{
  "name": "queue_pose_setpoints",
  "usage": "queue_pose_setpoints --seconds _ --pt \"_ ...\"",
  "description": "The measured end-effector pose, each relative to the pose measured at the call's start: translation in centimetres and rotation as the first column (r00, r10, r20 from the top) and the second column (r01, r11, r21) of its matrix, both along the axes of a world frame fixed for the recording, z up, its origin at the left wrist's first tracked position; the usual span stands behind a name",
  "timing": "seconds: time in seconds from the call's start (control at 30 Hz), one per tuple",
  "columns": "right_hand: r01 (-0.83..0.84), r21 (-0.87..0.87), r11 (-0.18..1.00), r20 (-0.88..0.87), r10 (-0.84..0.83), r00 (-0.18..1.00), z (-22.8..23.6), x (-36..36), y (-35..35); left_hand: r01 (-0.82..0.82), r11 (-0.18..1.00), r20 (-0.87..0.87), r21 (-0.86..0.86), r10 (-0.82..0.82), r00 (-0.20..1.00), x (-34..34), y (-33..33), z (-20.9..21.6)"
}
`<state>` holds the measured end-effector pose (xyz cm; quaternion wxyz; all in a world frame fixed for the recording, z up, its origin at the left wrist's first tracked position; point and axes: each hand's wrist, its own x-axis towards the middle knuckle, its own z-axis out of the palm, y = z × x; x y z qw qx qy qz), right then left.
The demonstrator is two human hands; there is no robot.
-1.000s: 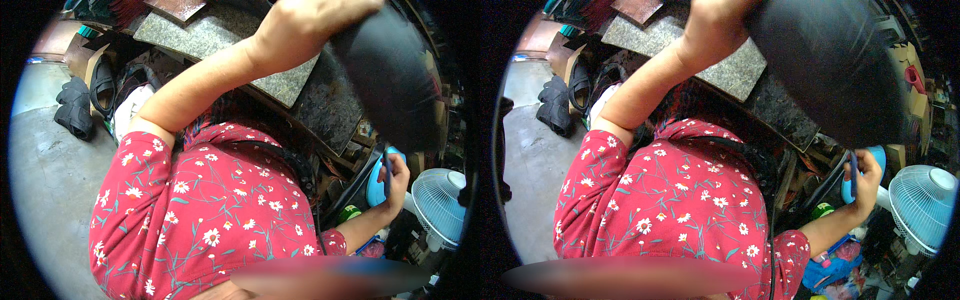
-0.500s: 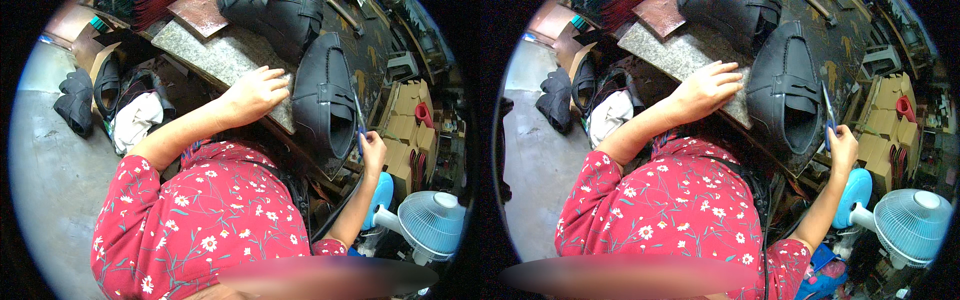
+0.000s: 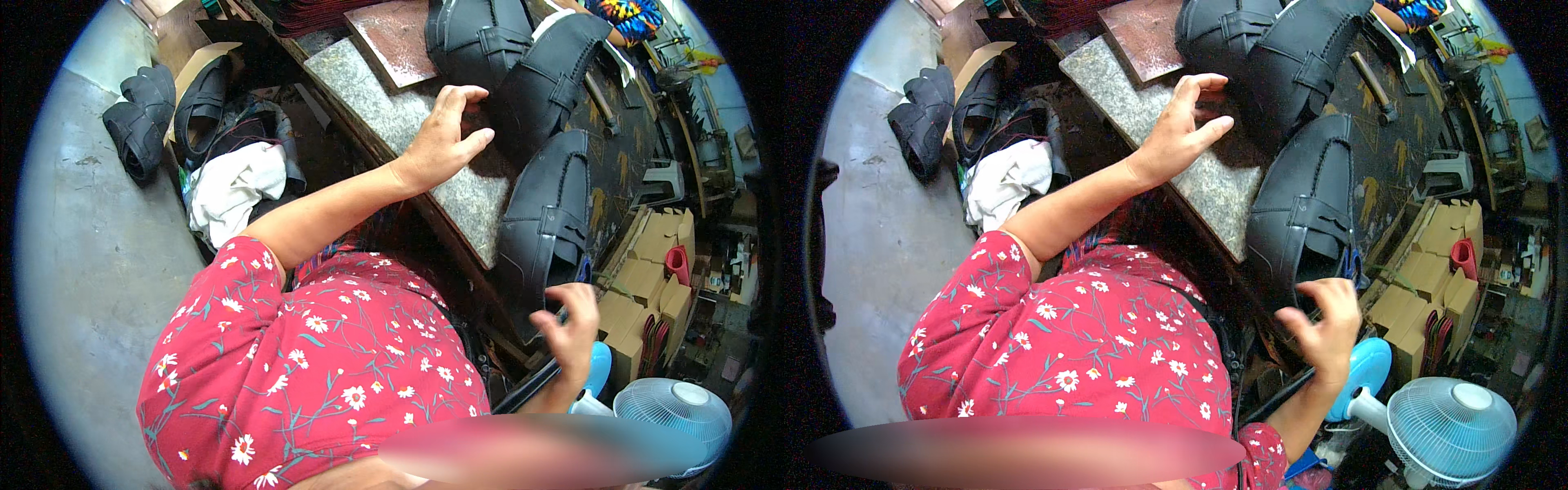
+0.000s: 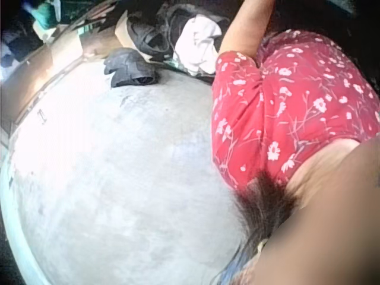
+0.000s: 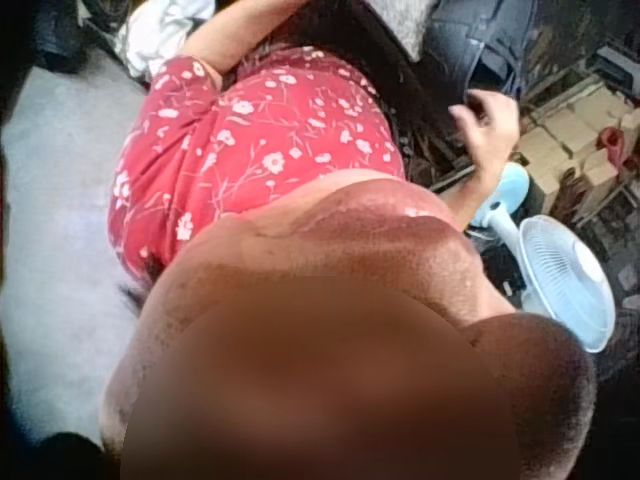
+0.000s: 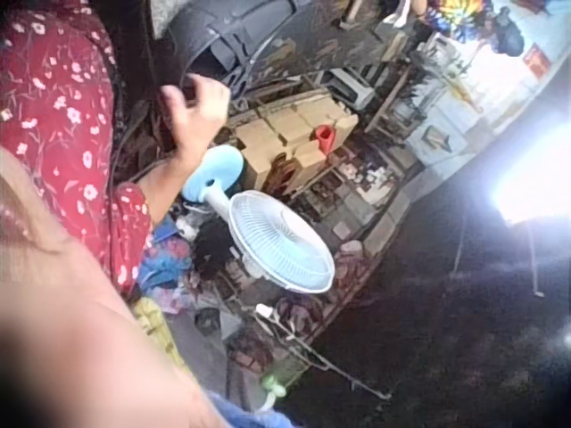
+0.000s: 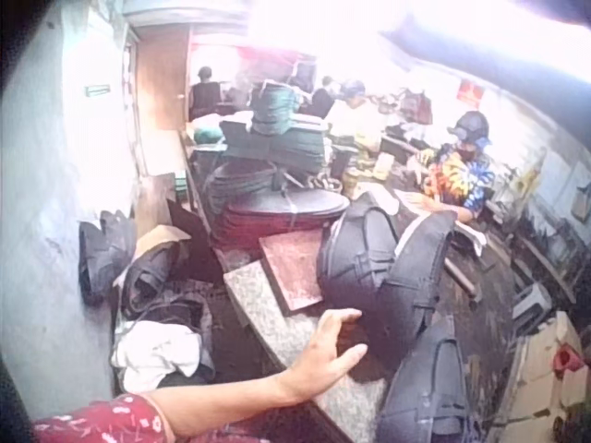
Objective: The person trims excess material from the edges of black sandals using scissors. They handle multiple sandals one at a time, cutting along the edges and removing small pieces of material.
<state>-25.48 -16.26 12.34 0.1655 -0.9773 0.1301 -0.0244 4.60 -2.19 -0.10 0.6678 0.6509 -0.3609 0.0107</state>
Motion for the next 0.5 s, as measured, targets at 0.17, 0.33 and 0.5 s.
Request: queue_pose_setpoints --seconds 0.17,0.33,0.5 --pt "0.159 -0.138 0.978 0.037 -0.155 0.987 -1.9 0.1 1.4 0.041 0.989 -0.131 -0.141 -0.06 0.99 0.2 -1.3 -0.5" --pt "0.197 0.643 0.74 0.445 -0.57 0.69 -2.2 2.1 0.9 0.068 0.987 -0.28 -0.146 -0.107 0.954 0.4 -2.1 -1.3" --pt "0.064 0.584 0.809 0.641 -0.508 0.576 -4.0 7.3 1.3 0.085 0.974 -0.257 -0.21 -0.138 0.957 0.6 -2.0 -1.8"
